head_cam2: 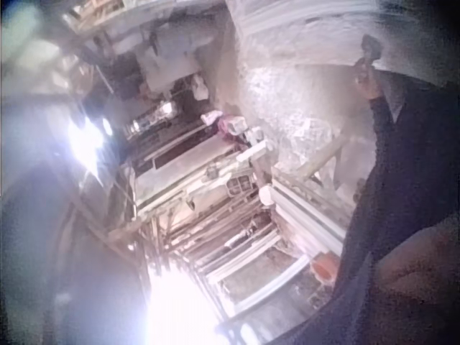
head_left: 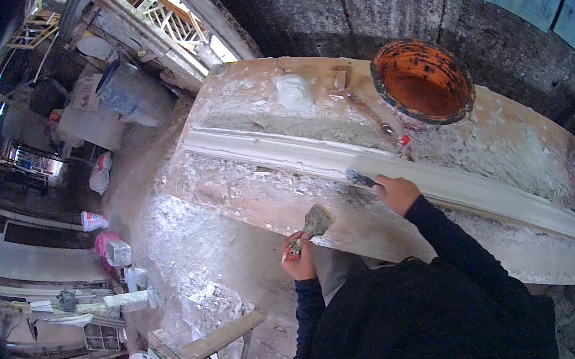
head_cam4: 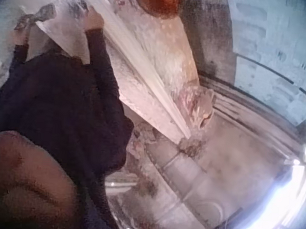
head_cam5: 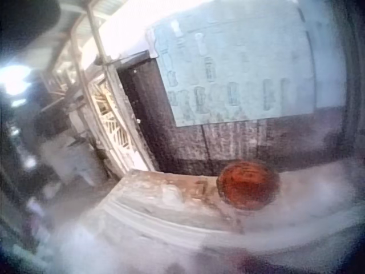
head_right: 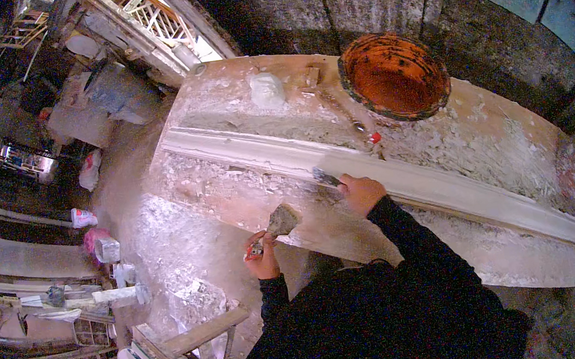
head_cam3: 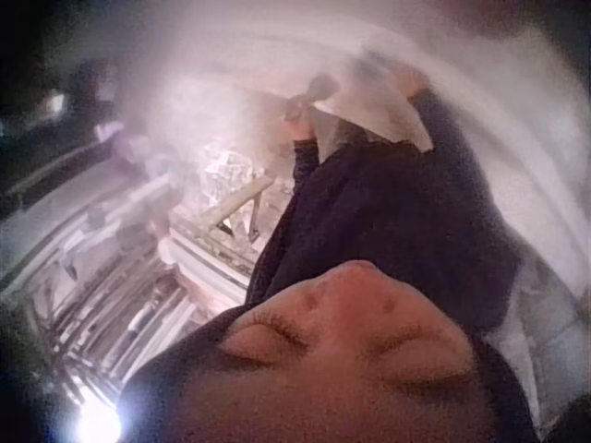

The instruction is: The person uses a brush and a scraper to clean dust and debris from a long white molding piece resting on a workbench. The person repeatedly brushes along the grooves and edges, then scrapes off accumulated dust, continuing this cycle along the length of the molding.

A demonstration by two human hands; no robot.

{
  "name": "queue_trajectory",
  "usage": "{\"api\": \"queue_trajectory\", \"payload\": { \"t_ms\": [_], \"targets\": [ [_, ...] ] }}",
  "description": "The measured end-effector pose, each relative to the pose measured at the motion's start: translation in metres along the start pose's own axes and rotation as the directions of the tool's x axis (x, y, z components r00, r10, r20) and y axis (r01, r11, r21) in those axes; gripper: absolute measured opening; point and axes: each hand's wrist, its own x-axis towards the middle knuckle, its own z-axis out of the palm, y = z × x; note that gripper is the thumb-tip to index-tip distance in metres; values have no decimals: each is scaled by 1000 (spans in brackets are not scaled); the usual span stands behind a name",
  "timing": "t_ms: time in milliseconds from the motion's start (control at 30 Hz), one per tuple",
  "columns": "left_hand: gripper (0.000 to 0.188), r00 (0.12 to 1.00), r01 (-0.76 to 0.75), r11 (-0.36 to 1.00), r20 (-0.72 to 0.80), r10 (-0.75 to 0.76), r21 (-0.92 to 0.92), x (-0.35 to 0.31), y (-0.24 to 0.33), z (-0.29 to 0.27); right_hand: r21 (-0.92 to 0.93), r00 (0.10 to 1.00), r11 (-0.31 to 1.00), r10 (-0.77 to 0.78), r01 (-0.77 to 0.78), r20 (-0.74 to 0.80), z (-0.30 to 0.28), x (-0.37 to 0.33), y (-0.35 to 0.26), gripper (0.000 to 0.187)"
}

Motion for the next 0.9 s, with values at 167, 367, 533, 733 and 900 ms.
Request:
{"api": "queue_trajectory", "payload": {
  "t_ms": [167, 367, 533, 733, 900],
  "targets": [
    [17, 999, 52, 998, 15, -52, 33, 21, 4, -22, 35, 998, 998, -54, 53, 23, 32, 69, -57, 20],
    [16, 999, -27, 996, -15, 28, 86, 46, -6, -55, 25, 993, 993, -118, 118, 0, 65, 134, -133, 21],
    [16, 991, 14, 1000, 130, -15, 7, 67, 9, -50, 83, 981, 978, -191, 192, -11, 55, 151, -135, 25],
    [17, 851, 239, 969, 493, -180, -57, 78, 27, 18, 556, 995, 831, 78, -35, -54, -7, 63, -44, 30],
    [16, 666, -40, 998, 744, 59, -43, 53, 14, 106, 672, 869, 666, 491, -324, -68, -18, -44, 29, 25]
  ]
}}
